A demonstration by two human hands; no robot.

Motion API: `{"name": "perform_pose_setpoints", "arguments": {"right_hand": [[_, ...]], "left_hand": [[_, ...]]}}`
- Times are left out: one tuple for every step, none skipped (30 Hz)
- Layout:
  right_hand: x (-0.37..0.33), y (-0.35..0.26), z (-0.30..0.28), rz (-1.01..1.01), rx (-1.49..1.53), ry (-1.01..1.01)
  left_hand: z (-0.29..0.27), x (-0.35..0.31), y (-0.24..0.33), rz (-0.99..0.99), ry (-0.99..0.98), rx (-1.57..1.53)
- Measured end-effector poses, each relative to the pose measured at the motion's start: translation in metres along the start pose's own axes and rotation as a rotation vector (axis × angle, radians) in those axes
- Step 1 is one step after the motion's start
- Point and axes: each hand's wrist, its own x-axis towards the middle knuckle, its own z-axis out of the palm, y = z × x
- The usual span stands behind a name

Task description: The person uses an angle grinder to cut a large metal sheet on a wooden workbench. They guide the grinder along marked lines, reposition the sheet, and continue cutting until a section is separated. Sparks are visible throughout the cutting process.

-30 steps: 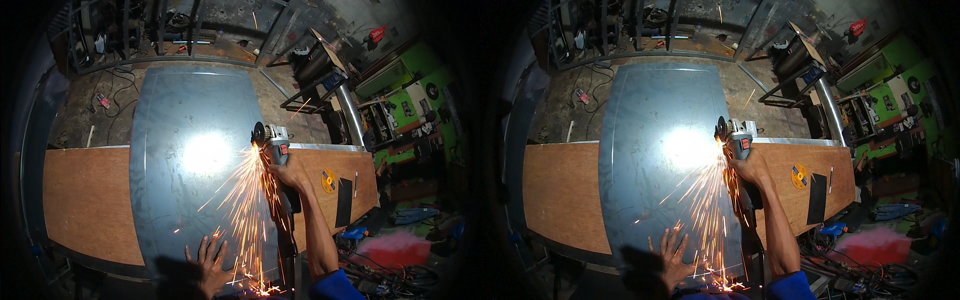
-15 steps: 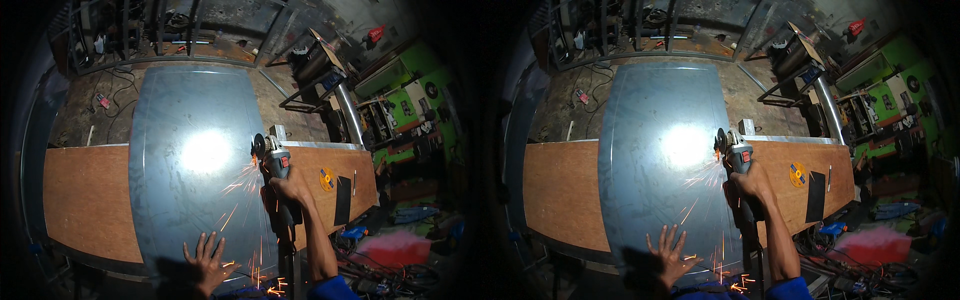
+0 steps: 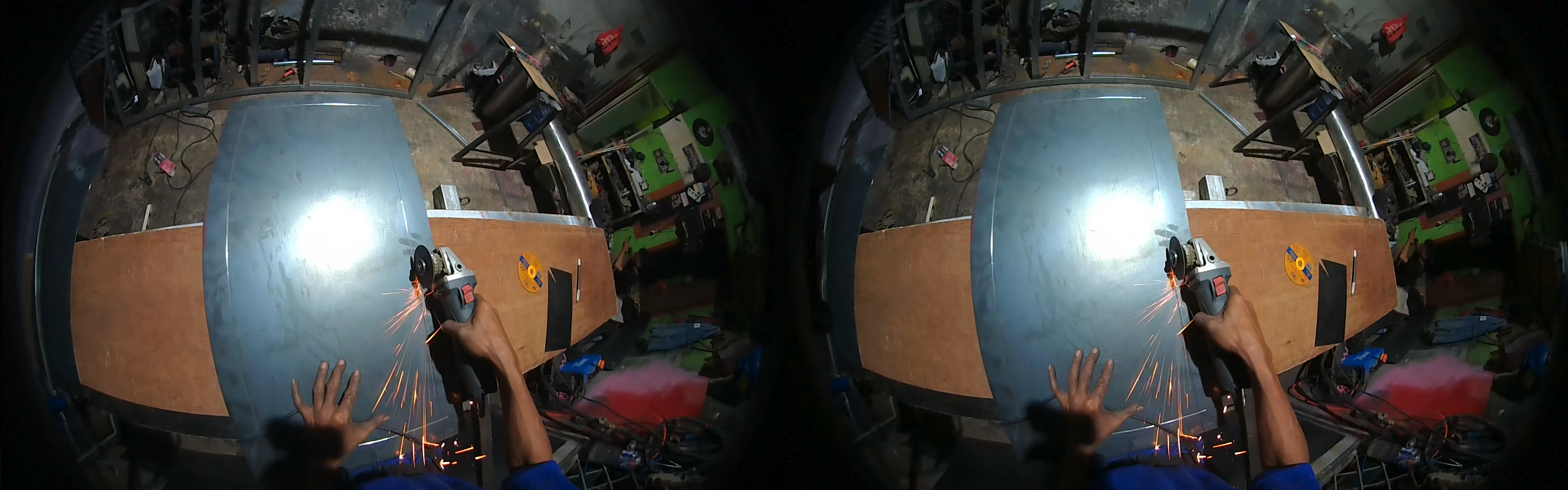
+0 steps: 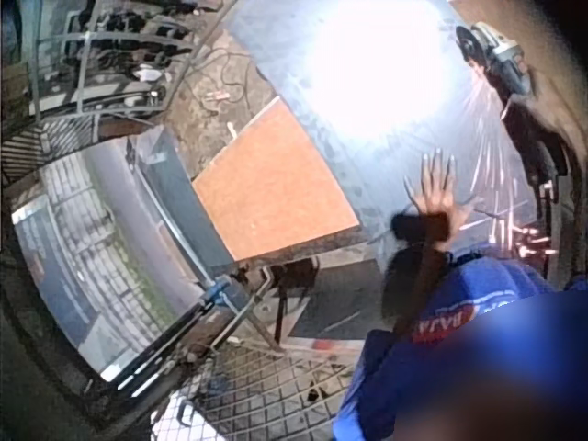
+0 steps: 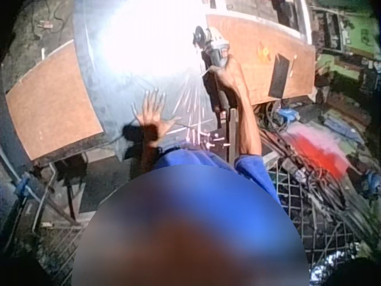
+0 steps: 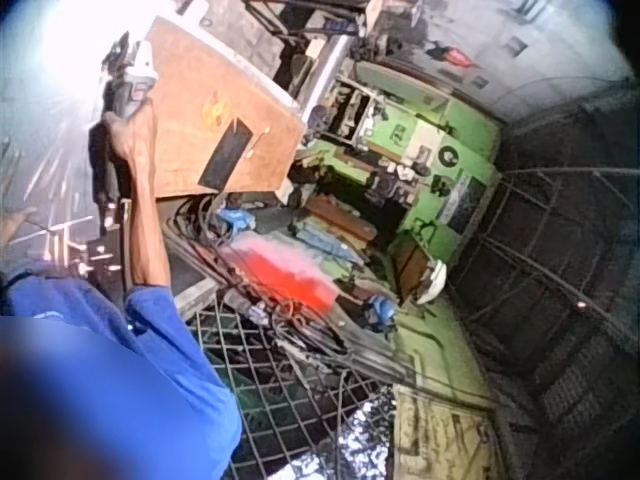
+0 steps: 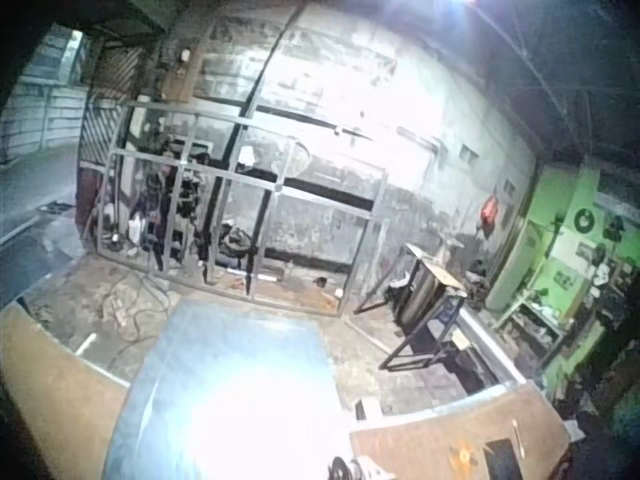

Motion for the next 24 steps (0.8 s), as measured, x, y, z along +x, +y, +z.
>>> {"name": "perform_pose_setpoints", "arguments": {"right_hand": [[-0.004, 0.003, 0.000, -0.003, -0.003, -0.009], [-0.009, 0.005, 0.000, 0.014, -0.008, -0.017], [-0.014, 0.007, 0.000, -0.005, 0.006, -0.017], [-0.020, 0.008, 0.000, -0.004, 0.017, -0.016], [-0.026, 0.009, -0.001, -0.003, 0.029, -0.015], [-0.031, 0.010, -0.002, 0.009, 0.028, -0.023], [-0.035, 0.010, -0.002, 0.021, 0.026, -0.032], [-0.040, 0.011, -0.003, 0.029, 0.025, -0.040], [-0.043, 0.011, -0.003, 0.052, 0.004, -0.046], [-0.046, 0.012, -0.003, 0.070, -0.017, -0.050], [-0.049, 0.013, -0.003, 0.088, -0.037, -0.054], [-0.052, 0.015, -0.003, 0.095, -0.025, -0.059], [-0.055, 0.017, -0.002, 0.103, -0.014, -0.067], [-0.059, 0.020, -0.001, 0.133, -0.017, -0.076], [-0.061, 0.022, -0.001, 0.124, -0.007, -0.080], [-0.064, 0.025, 0.000, 0.136, -0.010, -0.086], [-0.068, 0.028, 0.001, 0.150, -0.011, -0.093], [-0.070, 0.031, 0.003, 0.128, 0.007, -0.089], [-0.072, 0.033, 0.004, 0.107, 0.025, -0.087], [-0.075, 0.035, 0.005, 0.115, 0.027, -0.086], [-0.078, 0.037, 0.006, 0.082, 0.034, -0.075], [-0.082, 0.039, 0.005, 0.078, 0.025, -0.067], [-0.086, 0.040, 0.005, 0.075, 0.016, -0.061], [-0.090, 0.041, 0.005, 0.074, 0.020, -0.065]], "left_hand": [[0.000, 0.000, 0.000, 0.005, 0.009, 0.005], [-0.001, 0.000, 0.000, 0.011, 0.022, 0.014], [-0.001, 0.000, 0.001, 0.003, 0.020, -0.011], [-0.002, 0.001, 0.002, -0.004, 0.023, -0.032], [-0.002, 0.001, 0.003, -0.012, 0.025, -0.052], [-0.003, 0.001, 0.004, -0.011, 0.027, -0.057], [-0.003, 0.002, 0.004, -0.013, 0.029, -0.060], [-0.004, 0.002, 0.005, -0.015, 0.037, -0.066], [-0.004, 0.002, 0.005, -0.015, 0.023, -0.052], [-0.005, 0.003, 0.005, -0.016, 0.017, -0.040], [-0.005, 0.003, 0.005, -0.015, 0.011, -0.027], [-0.005, 0.003, 0.005, -0.013, 0.025, -0.037], [-0.005, 0.004, 0.005, -0.013, 0.036, -0.049], [-0.005, 0.003, 0.005, -0.013, 0.045, -0.060], [-0.004, 0.003, 0.005, -0.014, 0.044, -0.058], [-0.004, 0.003, 0.005, -0.015, 0.041, -0.054], [-0.004, 0.003, 0.005, -0.016, 0.036, -0.050], [-0.003, 0.003, 0.006, -0.020, 0.041, -0.050], [-0.003, 0.003, 0.006, -0.023, 0.046, -0.051], [-0.002, 0.002, 0.006, -0.030, 0.057, -0.061], [-0.002, 0.002, 0.006, -0.021, 0.065, -0.047], [-0.001, 0.003, 0.006, -0.016, 0.079, -0.042], [-0.001, 0.003, 0.006, -0.012, 0.092, -0.037], [-0.001, 0.003, 0.006, -0.018, 0.088, -0.042]]}}
